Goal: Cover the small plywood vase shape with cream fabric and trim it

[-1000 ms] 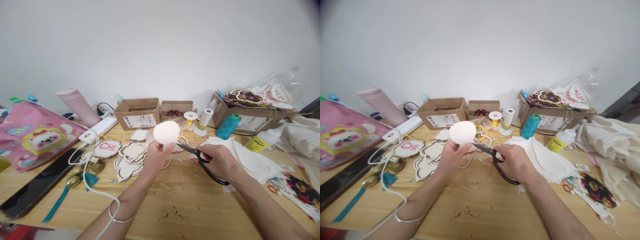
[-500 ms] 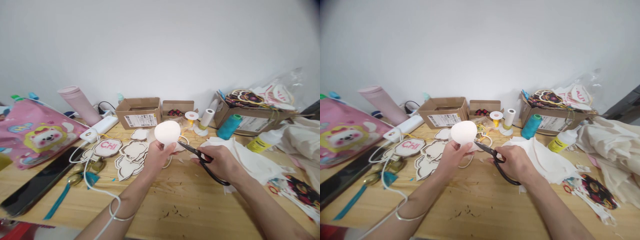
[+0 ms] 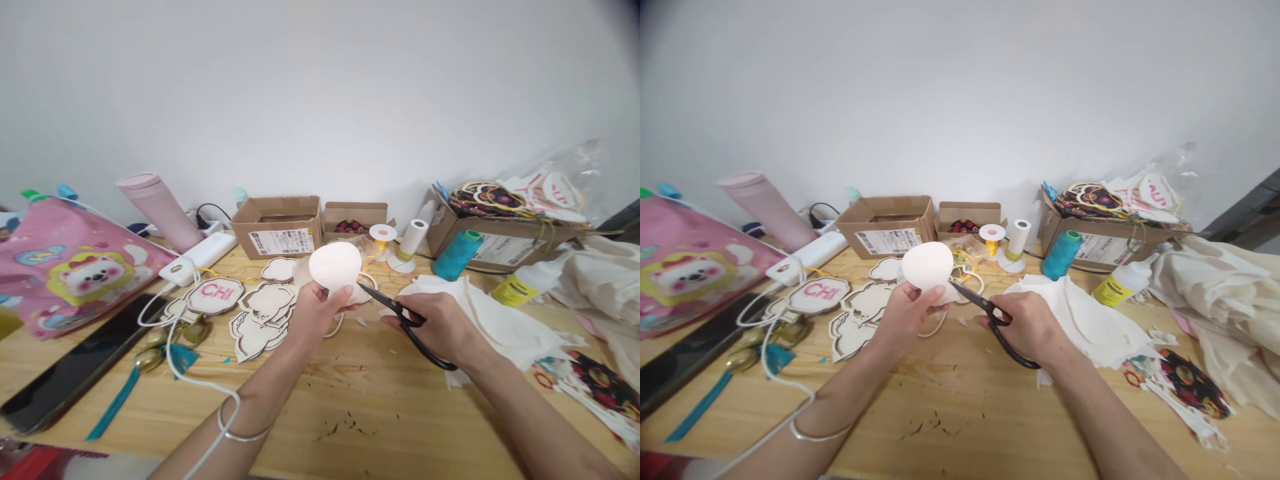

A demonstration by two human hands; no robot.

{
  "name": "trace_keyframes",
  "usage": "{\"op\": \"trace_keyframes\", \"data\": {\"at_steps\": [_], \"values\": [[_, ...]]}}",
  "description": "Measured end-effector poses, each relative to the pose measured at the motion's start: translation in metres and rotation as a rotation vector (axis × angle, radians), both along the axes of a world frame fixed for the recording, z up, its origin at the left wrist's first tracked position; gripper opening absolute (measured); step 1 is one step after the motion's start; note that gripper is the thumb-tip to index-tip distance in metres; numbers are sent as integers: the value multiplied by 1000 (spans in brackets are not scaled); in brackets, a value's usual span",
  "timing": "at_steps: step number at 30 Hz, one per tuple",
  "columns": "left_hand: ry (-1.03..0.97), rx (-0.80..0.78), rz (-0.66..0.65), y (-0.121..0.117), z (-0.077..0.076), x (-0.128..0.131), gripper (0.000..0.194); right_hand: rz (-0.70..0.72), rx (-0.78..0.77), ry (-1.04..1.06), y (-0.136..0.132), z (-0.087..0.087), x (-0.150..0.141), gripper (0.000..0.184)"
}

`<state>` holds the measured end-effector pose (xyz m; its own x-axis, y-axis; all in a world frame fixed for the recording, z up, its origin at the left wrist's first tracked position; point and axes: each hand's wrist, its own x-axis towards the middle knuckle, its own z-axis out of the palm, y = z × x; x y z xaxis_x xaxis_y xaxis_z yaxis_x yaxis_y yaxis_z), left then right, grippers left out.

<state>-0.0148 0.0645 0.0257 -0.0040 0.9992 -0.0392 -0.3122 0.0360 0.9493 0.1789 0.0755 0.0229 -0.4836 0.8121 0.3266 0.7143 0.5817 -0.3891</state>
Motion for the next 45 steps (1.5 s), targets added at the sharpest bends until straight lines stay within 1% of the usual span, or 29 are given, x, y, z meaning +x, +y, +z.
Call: {"op": "trace_keyframes", "data": {"at_steps": [2,7,10,12,16,18,22,27,33,39,45], "values": [[-26,-2,-6,0,-1,0,29,-2,-78,53,4,-2,2,34],[-58,6,-22,0,-1,-1,29,-65,-304,220,11,-5,4,27],[-68,17,-21,1,-1,-2,28,-18,-423,226,10,-6,5,25],[-77,16,2,1,-1,-2,29,27,-444,195,9,-5,6,25],[-110,22,50,1,-2,-4,33,99,-345,112,7,1,10,26],[-124,25,62,1,-2,-4,35,105,-282,81,5,6,8,28],[-135,25,69,1,-2,-1,38,27,-153,28,0,12,-2,24],[-142,20,65,0,-1,3,38,-36,-15,18,-6,6,-11,25],[-174,-18,62,0,-4,7,38,-73,83,-18,-7,1,-11,31],[-202,-12,38,1,-7,9,33,-103,174,-48,-8,-3,-12,35],[-202,-8,37,0,-5,9,34,-107,170,-79,-9,-1,-12,34]]}}
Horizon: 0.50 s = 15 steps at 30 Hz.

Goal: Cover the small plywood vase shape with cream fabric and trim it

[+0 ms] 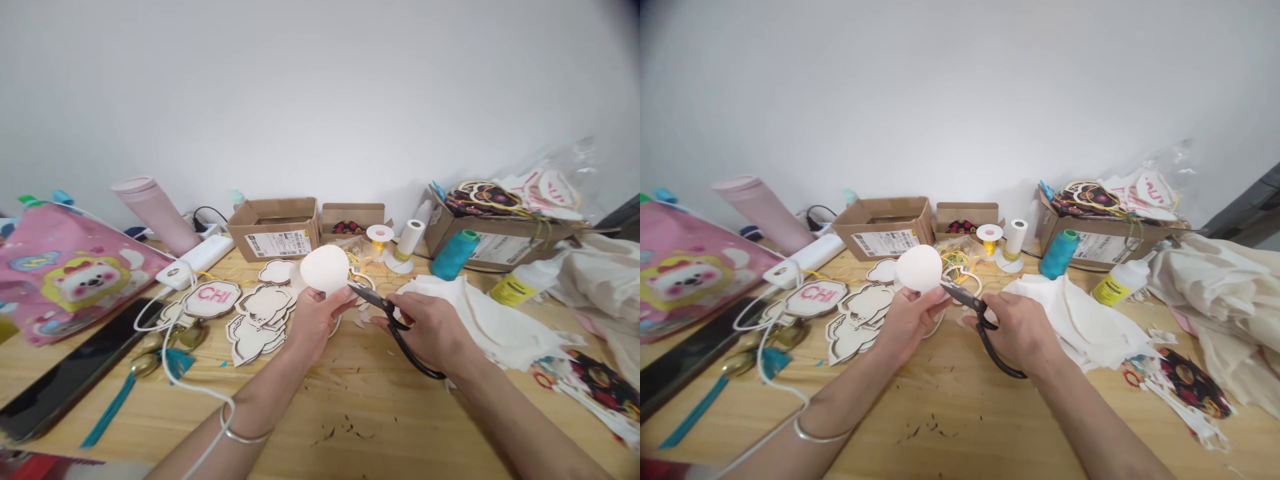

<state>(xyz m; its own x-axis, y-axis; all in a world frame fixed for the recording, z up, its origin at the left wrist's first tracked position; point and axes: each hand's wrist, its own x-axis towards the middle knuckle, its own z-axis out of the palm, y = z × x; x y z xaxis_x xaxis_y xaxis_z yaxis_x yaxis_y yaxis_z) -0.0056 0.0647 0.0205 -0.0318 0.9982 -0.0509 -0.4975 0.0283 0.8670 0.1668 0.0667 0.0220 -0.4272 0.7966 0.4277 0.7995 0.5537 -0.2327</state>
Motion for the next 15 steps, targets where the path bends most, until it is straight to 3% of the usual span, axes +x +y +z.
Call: {"op": "trace_keyframes", "data": {"at_steps": [15], "values": [[-18,-39,27,-1,2,0,38,1,-16,-24,4,0,7,31]]}}
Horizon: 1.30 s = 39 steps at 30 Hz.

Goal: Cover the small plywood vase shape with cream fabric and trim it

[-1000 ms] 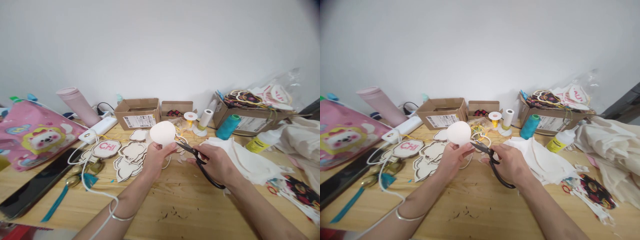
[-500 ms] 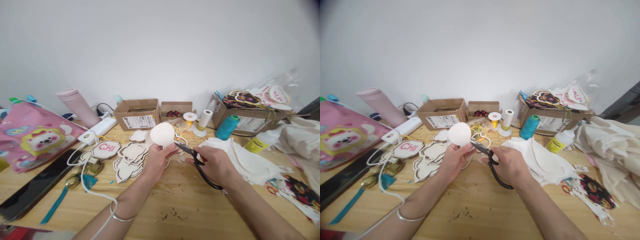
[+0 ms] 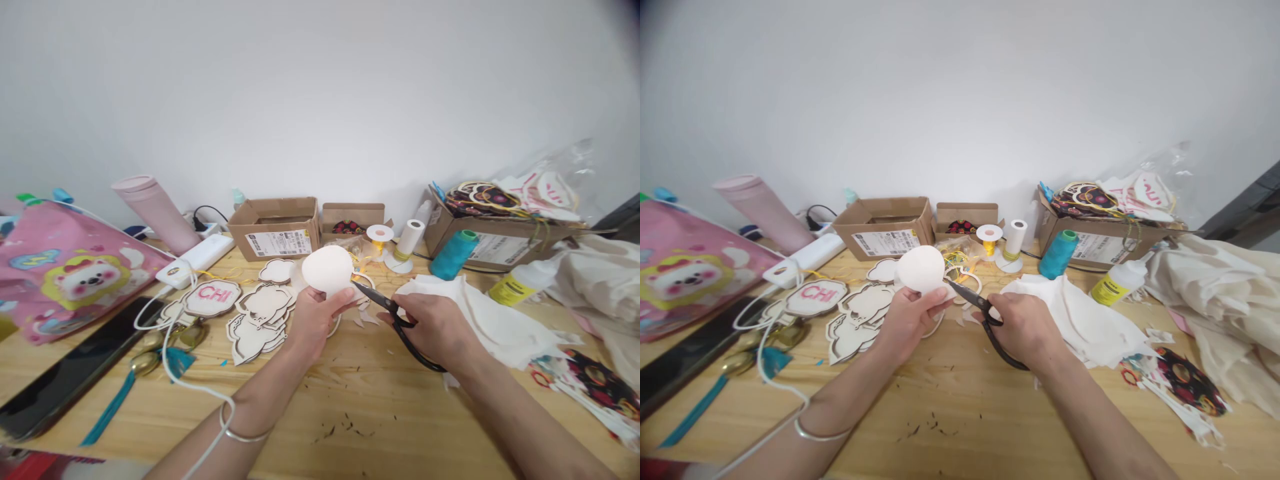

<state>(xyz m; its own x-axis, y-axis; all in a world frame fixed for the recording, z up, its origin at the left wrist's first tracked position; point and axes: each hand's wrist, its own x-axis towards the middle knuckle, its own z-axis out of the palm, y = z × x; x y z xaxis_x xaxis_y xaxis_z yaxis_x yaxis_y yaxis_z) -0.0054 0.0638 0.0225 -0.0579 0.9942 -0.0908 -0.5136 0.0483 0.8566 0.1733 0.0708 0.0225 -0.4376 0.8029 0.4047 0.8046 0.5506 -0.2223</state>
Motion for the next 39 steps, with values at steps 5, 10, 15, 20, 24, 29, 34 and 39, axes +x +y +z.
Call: {"op": "trace_keyframes", "data": {"at_steps": [5,10,15,20,24,29,34,39], "values": [[-9,2,14,1,1,-3,37,-44,-132,199,9,0,6,34],[0,6,18,1,2,-4,36,-19,-230,332,8,-3,4,27],[1,6,16,0,2,-4,37,107,-432,438,2,1,1,27],[17,30,0,0,3,-5,30,178,-601,675,-1,11,-2,39],[168,122,19,0,7,-7,17,243,-651,827,-5,14,-2,45],[447,344,18,-11,17,-6,13,299,-753,1003,-11,13,-11,40],[517,378,137,-15,17,1,19,169,-957,1171,-16,6,-28,32],[317,262,61,0,1,-3,32,-1,-786,1259,-12,-2,-30,32]]}}
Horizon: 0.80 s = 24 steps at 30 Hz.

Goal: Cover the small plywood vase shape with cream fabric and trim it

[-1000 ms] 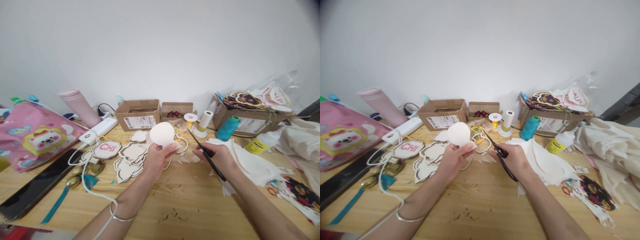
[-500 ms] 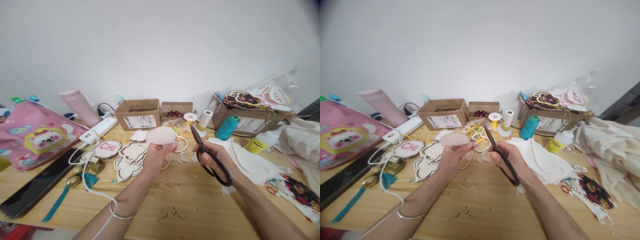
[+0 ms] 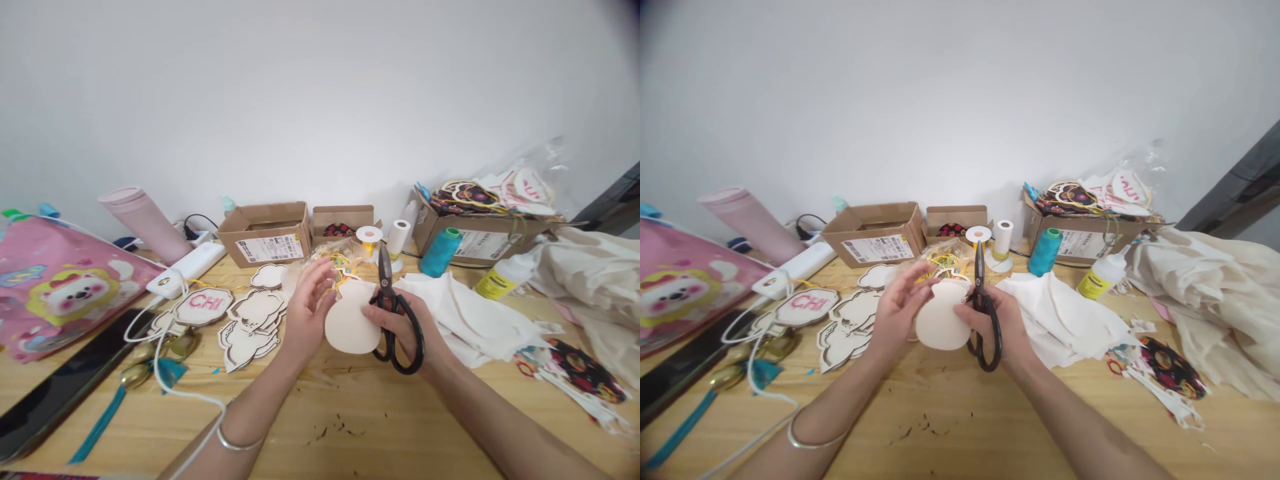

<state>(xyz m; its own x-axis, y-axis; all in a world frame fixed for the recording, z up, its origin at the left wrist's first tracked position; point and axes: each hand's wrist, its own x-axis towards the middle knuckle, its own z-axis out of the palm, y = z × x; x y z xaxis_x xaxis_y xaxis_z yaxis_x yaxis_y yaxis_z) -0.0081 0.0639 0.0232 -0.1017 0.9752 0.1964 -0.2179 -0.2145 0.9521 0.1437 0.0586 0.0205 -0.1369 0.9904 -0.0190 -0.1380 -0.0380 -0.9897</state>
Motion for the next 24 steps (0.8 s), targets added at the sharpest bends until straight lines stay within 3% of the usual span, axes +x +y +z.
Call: {"op": "trace_keyframes", "data": {"at_steps": [3,6,11,17,22,24], "values": [[-189,-254,-237,3,-7,-1,35,-82,92,-96,0,2,1,33],[-179,-345,-358,-1,-7,3,28,1,168,-161,-2,2,0,28],[-266,-381,-293,-5,-1,5,17,155,163,-47,-1,-2,6,33],[-390,-424,-307,-5,5,1,15,434,161,27,-1,3,15,45],[-427,-408,-288,-7,8,-1,13,515,155,177,-3,-3,12,46],[-447,-398,-297,-7,8,-3,12,505,183,149,-2,-4,13,51]]}}
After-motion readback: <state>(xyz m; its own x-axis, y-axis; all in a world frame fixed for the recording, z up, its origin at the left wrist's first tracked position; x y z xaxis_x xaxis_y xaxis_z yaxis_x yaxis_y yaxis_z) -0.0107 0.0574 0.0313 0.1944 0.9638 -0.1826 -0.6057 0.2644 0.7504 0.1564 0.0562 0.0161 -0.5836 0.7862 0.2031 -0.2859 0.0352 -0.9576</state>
